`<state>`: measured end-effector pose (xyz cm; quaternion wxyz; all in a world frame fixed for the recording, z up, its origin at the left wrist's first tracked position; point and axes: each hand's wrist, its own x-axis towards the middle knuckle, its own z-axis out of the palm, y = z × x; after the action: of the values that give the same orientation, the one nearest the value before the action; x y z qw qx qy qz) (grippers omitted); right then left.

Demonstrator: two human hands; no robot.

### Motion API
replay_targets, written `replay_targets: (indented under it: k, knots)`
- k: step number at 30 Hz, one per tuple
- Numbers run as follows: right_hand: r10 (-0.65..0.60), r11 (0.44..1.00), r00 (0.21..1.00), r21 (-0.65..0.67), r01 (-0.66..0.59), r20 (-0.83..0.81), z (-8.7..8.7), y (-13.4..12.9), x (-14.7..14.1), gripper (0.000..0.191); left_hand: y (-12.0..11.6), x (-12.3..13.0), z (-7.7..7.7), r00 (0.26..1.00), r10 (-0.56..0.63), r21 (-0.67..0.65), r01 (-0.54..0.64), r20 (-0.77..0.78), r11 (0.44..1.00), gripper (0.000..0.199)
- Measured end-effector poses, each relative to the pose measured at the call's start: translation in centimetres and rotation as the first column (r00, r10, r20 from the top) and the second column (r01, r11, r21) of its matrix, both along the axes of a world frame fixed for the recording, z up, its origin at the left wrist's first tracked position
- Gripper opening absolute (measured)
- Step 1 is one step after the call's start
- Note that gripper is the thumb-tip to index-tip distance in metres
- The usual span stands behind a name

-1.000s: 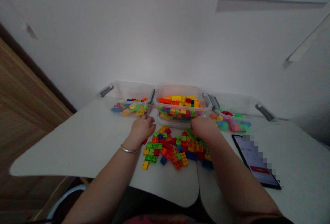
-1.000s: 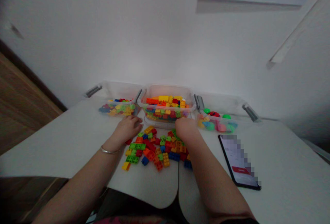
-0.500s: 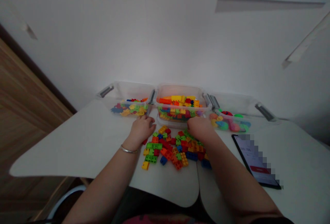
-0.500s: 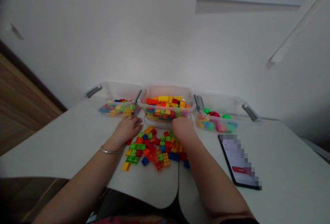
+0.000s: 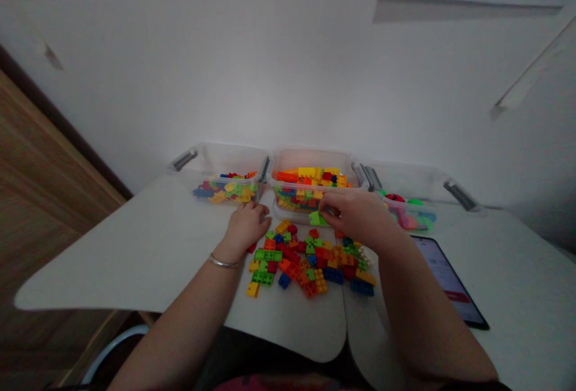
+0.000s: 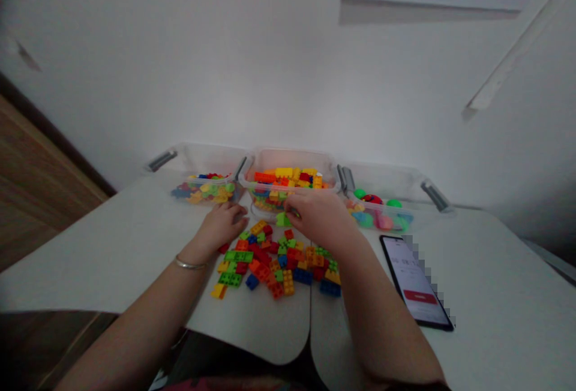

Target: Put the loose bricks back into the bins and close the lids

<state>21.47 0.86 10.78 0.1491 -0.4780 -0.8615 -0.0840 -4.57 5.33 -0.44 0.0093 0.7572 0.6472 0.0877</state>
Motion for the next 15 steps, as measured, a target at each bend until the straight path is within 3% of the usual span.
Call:
replay_targets:
  k: [4,8,10,13,15]
  knots:
    - [0.13,0.942,0.931,0.336,-0.008,-0.34,0.3,0.4,1.6,0.013,0.0,-0.1,0.0,1.0,-0.004,0.007,0.004,-0.005,1.0,0.035]
    - [0.231,0.813,0.746,0.545,0.204,-0.625,-0.4,1.9,2.9,0.011,-0.1,0.0,0.1,1.0,-0.002,0.01,0.002,-0.01,1.0,0.035]
    - [0.245,0.801,0.623,0.517,0.301,-0.743,-1.0,3.0,3.3,0.007,-0.1,0.0,0.1,1.0,-0.001,0.005,0.001,-0.009,1.0,0.035]
    - [0.202,0.851,0.459,0.388,0.355,-0.865,-2.1,4.5,3.6,0.006,-0.1,0.0,0.1,1.0,0.012,-0.004,-0.012,-0.005,1.0,0.036]
    - [0.135,0.871,0.394,0.298,0.391,-0.909,-2.9,5.2,3.3,0.01,-0.1,0.1,0.1,1.0,0.018,-0.007,-0.018,0.0,1.0,0.036]
